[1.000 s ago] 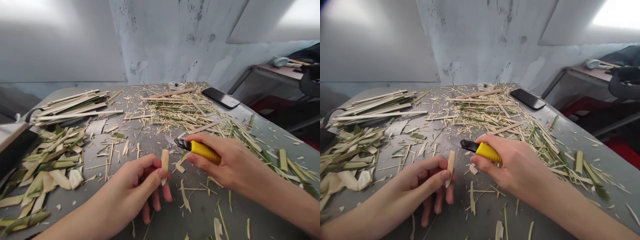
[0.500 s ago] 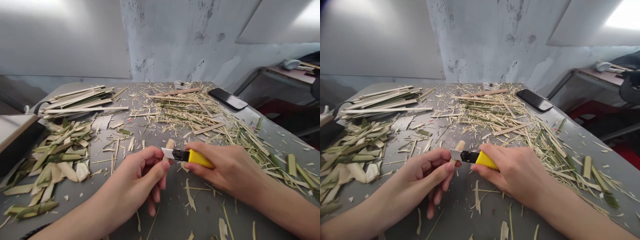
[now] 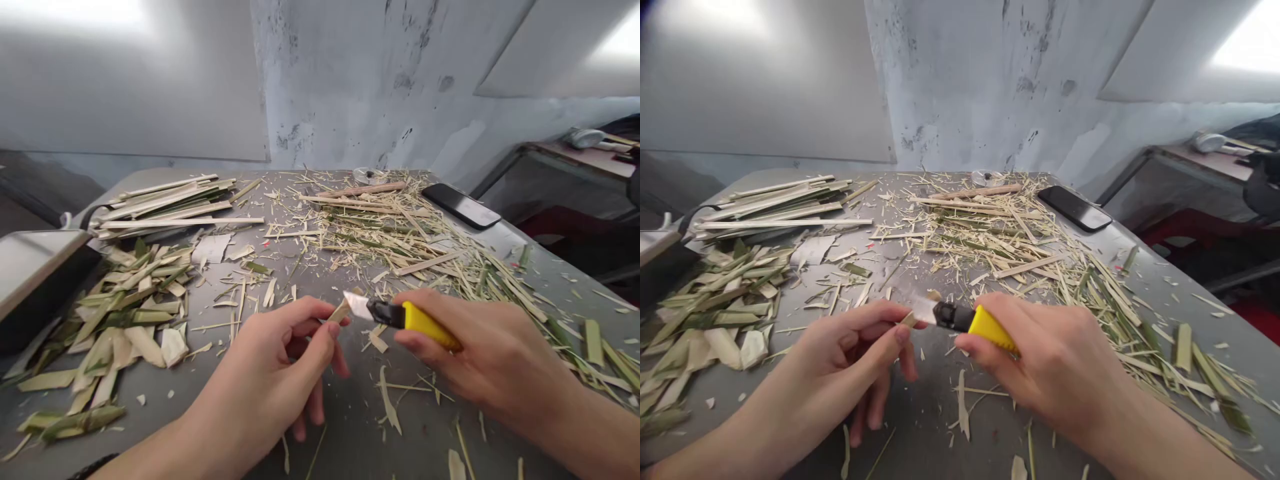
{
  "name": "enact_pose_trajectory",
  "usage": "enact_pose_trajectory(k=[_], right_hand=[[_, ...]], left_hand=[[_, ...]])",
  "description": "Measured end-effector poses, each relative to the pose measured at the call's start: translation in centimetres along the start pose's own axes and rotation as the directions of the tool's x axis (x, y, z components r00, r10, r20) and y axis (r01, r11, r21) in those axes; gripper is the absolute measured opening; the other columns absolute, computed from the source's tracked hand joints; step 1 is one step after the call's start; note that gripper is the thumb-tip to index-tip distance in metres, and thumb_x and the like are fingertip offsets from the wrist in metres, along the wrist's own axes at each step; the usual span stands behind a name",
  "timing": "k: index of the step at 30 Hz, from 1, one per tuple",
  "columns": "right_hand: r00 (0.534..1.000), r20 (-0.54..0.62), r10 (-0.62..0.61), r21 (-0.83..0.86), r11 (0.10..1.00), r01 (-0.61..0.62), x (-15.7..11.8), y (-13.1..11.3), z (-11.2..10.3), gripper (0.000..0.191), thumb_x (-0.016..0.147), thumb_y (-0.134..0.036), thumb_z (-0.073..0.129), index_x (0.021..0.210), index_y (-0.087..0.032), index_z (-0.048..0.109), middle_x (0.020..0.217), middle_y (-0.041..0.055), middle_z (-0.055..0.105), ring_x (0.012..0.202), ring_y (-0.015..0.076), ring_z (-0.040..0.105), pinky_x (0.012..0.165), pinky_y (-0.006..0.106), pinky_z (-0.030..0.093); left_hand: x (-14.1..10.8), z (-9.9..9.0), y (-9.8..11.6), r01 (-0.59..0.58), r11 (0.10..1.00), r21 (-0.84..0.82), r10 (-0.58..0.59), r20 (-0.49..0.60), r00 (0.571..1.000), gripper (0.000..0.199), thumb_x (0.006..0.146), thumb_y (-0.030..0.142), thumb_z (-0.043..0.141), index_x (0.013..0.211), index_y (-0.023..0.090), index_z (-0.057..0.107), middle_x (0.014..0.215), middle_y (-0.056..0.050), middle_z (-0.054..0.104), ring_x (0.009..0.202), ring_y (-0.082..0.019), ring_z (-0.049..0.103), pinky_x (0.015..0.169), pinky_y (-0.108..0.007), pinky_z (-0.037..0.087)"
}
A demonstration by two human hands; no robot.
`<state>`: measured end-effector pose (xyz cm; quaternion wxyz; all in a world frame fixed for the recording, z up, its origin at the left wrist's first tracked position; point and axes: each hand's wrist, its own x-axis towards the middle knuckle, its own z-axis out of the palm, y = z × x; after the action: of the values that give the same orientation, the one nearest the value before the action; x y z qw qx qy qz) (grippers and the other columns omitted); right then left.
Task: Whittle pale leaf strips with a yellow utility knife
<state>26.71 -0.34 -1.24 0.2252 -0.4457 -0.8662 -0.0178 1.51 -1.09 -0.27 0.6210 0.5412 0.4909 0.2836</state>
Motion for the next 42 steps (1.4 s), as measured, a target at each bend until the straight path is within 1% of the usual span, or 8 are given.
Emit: enact_pose_trajectory(k=[3, 7, 12, 17, 22, 31, 39, 42], right_hand=[[1.0, -0.012, -0.01, 0.063, 0.998, 0.011, -0.2, -1.3, 0.1, 0.028, 0.105, -0.046, 0.049, 0.108, -0.022, 0.061, 0.066, -0.0027, 0.064, 0.047, 0.0125, 0.057, 0.048, 0.027, 0.037], [0.999, -0.034, -0.004, 0.095, 0.995, 0.007, -0.1, -1.5, 0.4, 0.027, 0.105, -0.047, 0.048, 0.106, -0.022, 0.058, 0.064, -0.0034, 0.063, 0.047, 0.0126, 0.057, 0.046, 0.026, 0.037], [0.999, -0.028, -0.029, 0.101, 0.994, 0.032, 0.0, -2.2, 0.7, 0.028, 0.107, -0.047, 0.045, 0.1, -0.022, 0.054, 0.059, -0.0059, 0.057, 0.044, 0.0121, 0.055, 0.044, 0.027, 0.034], [1.0, -0.029, -0.004, 0.102, 0.995, 0.007, 0.5, -2.1, 0.8, 0.033, 0.107, -0.049, 0.042, 0.093, -0.022, 0.054, 0.056, -0.0062, 0.056, 0.04, 0.0116, 0.053, 0.042, 0.028, 0.031], [0.977, -0.076, 0.201, -0.016, 0.979, -0.203, 1.0, 0.2, 0.6, 0.039, 0.107, -0.051, 0.041, 0.081, -0.024, 0.048, 0.045, -0.0069, 0.046, 0.035, 0.0128, 0.046, 0.041, 0.028, 0.026], [1.0, 0.01, 0.008, 0.198, 0.98, -0.01, 0.0, -3.7, 0.2, 0.032, 0.108, -0.048, 0.041, 0.089, -0.024, 0.05, 0.056, -0.0087, 0.055, 0.041, 0.0099, 0.053, 0.043, 0.026, 0.031], [0.979, -0.035, 0.202, -0.015, 0.979, -0.203, 0.8, 0.5, 1.0, 0.041, 0.108, -0.053, 0.037, 0.081, -0.024, 0.048, 0.047, -0.0075, 0.048, 0.036, 0.0136, 0.048, 0.043, 0.028, 0.028], [0.979, -0.066, 0.195, 0.078, 0.979, -0.189, 0.8, 0.2, 0.4, 0.04, 0.107, -0.053, 0.04, 0.082, -0.024, 0.048, 0.048, -0.009, 0.046, 0.037, 0.0108, 0.046, 0.043, 0.026, 0.029]], left_hand=[[-0.2, -0.7, 0.4, -0.232, 0.89, 0.393, 0.308, -0.144, 0.94, 0.017, 0.099, 0.035, 0.055, 0.095, 0.024, 0.068, 0.068, 0.005, 0.07, 0.036, -0.006, 0.051, 0.034, -0.014, 0.041], [-0.2, -1.4, 0.8, -0.347, 0.51, 0.787, 0.636, -0.074, 0.768, 0.007, 0.097, 0.026, 0.063, 0.092, 0.024, 0.069, 0.064, 0.007, 0.072, 0.04, -0.007, 0.057, 0.041, -0.015, 0.043], [-0.3, -1.4, 0.4, -0.344, 0.182, 0.921, 0.755, 0.093, 0.649, 0.005, 0.096, 0.023, 0.066, 0.094, 0.023, 0.061, 0.066, 0.008, 0.074, 0.04, -0.007, 0.06, 0.042, -0.018, 0.042], [-0.7, -1.2, 0.3, -0.321, 0.041, 0.946, 0.787, 0.167, 0.594, 0.009, 0.097, 0.021, 0.064, 0.1, 0.022, 0.056, 0.071, 0.005, 0.076, 0.044, -0.009, 0.064, 0.045, -0.021, 0.045], [-1.4, -1.2, 0.5, -0.338, 0.029, 0.941, 0.78, 0.19, 0.597, 0.009, 0.098, 0.021, 0.063, 0.105, 0.023, 0.058, 0.074, 0.005, 0.078, 0.05, -0.009, 0.069, 0.05, -0.019, 0.05], [-0.7, -1.3, 0.6, -0.345, 0.047, 0.938, 0.841, 0.149, 0.52, 0.009, 0.101, 0.02, 0.055, 0.093, 0.023, 0.058, 0.062, 0.009, 0.069, 0.044, -0.007, 0.064, 0.045, -0.02, 0.045], [-1.6, -1.5, 0.3, -0.407, 0.075, 0.91, 0.83, 0.169, 0.532, 0.007, 0.099, 0.017, 0.058, 0.102, 0.02, 0.064, 0.076, 0.005, 0.079, 0.052, -0.008, 0.07, 0.054, -0.018, 0.052], [-1.5, -1.6, 0.4, -0.39, 0.062, 0.919, 0.828, 0.171, 0.534, 0.006, 0.1, 0.018, 0.058, 0.1, 0.021, 0.063, 0.071, 0.006, 0.077, 0.05, -0.007, 0.069, 0.05, -0.019, 0.05]])
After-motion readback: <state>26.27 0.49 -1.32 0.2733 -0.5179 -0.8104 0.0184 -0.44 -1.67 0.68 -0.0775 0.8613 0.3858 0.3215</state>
